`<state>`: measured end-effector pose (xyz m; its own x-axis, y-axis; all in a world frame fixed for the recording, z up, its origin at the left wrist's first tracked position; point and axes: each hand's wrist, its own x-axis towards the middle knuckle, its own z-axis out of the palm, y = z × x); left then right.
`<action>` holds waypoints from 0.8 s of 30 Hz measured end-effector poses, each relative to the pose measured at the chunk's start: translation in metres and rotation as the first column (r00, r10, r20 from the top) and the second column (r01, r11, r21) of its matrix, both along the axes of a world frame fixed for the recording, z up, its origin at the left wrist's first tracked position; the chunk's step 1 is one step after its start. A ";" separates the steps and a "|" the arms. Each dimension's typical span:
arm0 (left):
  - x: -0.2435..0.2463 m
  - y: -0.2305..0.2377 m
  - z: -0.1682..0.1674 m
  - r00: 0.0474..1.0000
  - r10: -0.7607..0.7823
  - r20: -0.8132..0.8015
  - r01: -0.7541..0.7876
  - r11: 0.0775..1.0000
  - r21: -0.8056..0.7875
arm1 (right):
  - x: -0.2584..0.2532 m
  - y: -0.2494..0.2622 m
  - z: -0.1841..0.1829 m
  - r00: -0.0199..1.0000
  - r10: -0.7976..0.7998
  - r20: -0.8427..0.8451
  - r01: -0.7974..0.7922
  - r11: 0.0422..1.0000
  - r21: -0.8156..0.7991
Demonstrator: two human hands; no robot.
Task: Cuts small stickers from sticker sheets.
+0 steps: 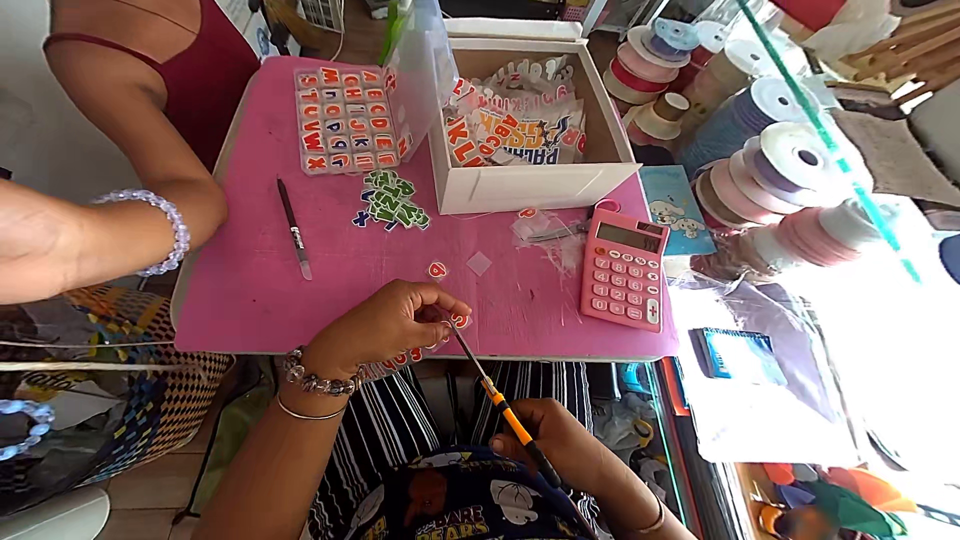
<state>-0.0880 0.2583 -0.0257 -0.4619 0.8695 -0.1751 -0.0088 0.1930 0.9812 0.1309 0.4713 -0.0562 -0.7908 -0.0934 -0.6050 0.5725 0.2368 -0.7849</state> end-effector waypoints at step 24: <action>0.000 -0.002 0.001 1.000 0.005 -0.023 -0.005 1.000 0.014 | 0.004 0.002 -0.007 0.999 -0.017 0.036 0.015 0.998 0.064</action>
